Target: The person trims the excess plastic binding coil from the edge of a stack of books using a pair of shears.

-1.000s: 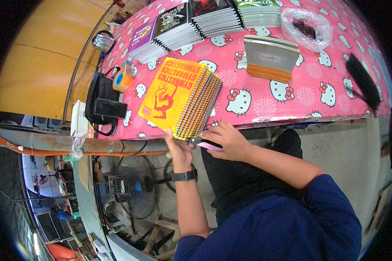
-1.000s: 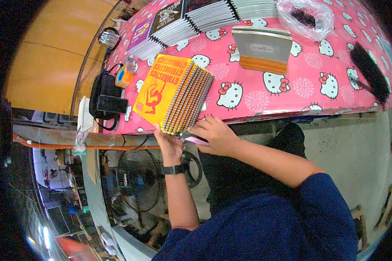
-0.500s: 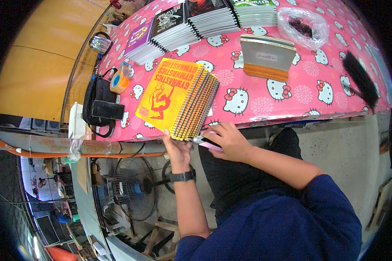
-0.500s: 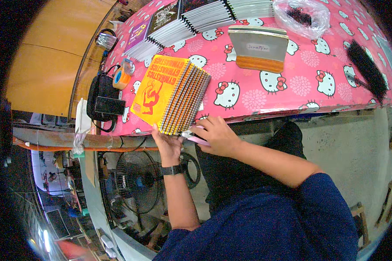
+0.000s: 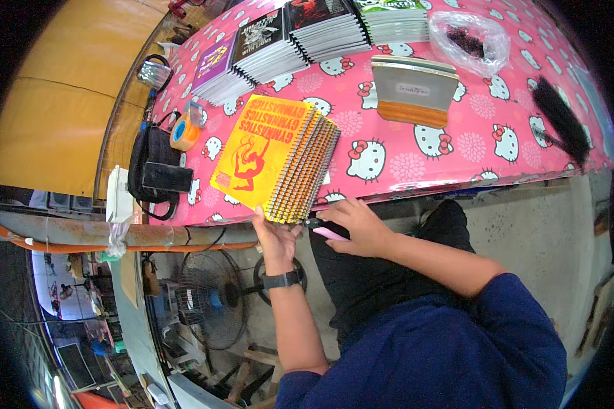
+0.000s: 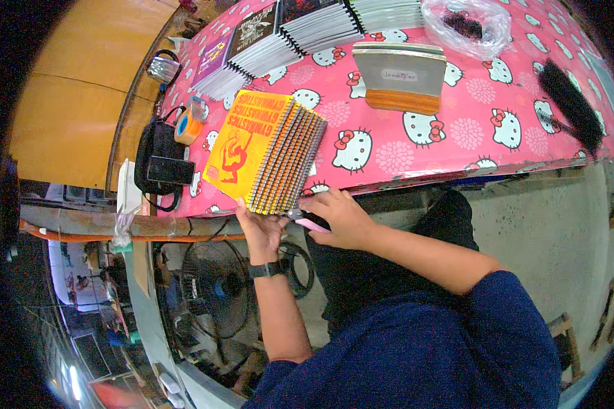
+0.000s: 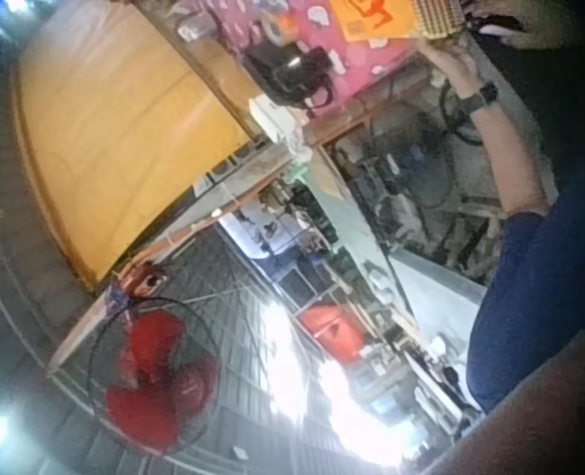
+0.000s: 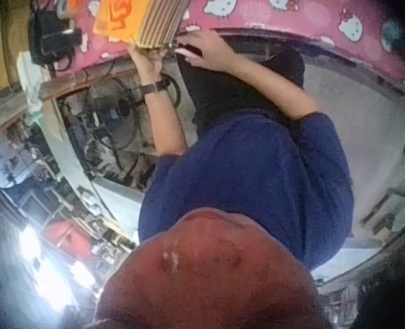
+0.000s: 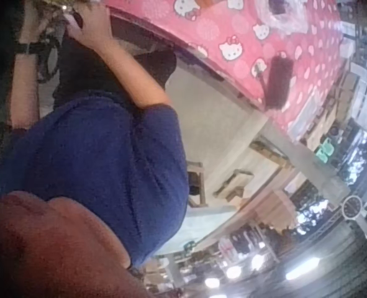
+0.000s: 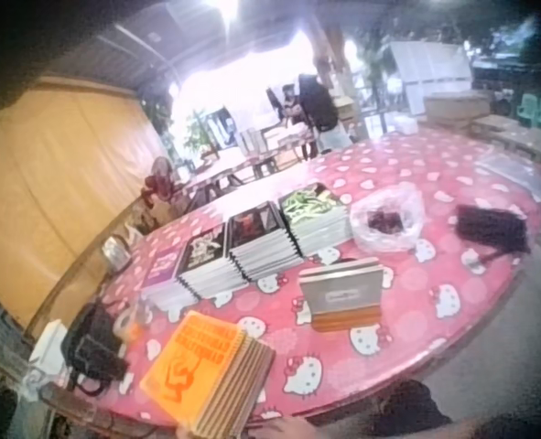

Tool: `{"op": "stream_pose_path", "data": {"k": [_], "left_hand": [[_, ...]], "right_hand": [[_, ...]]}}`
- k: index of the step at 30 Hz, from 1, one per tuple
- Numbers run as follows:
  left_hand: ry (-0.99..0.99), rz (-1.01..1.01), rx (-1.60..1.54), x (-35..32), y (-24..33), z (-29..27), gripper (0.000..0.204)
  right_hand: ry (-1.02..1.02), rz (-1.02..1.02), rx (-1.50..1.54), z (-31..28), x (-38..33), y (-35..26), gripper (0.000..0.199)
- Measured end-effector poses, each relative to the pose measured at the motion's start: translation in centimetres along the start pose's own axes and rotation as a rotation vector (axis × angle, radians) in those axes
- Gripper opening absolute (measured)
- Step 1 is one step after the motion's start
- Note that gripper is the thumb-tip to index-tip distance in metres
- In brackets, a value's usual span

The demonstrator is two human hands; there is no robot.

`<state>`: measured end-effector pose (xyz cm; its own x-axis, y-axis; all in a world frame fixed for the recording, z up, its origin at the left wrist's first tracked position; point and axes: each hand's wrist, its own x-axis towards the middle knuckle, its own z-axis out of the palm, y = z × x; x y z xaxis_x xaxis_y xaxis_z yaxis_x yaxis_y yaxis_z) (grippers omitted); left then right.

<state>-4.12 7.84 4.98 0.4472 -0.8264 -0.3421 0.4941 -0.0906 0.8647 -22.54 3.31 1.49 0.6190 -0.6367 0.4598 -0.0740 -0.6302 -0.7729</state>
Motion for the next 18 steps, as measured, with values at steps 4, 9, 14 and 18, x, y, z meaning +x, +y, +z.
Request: {"op": "stream_pose_path", "data": {"k": [4, 9, 14, 18], "left_hand": [[-0.028, 0.022, 0.031, 0.0, 0.1, -0.5, 0.07], [-0.014, 0.034, 0.025, 0.1, -0.2, -0.3, 0.068], [0.031, 0.063, 0.002, -0.1, -0.2, 0.1, 0.067], [0.011, 0.074, 0.022, 0.1, -0.4, -0.1, 0.067]], "right_hand": [[-0.007, -0.066, -0.235, -0.8, 0.3, -0.9, 0.05], [-0.017, -0.053, 0.045, -0.5, 0.4, 1.4, 0.039], [-0.274, 0.389, 0.459, -0.4, 0.4, 0.4, 0.039], [-0.033, -0.018, -0.171, -0.6, -0.1, -0.3, 0.046]]}}
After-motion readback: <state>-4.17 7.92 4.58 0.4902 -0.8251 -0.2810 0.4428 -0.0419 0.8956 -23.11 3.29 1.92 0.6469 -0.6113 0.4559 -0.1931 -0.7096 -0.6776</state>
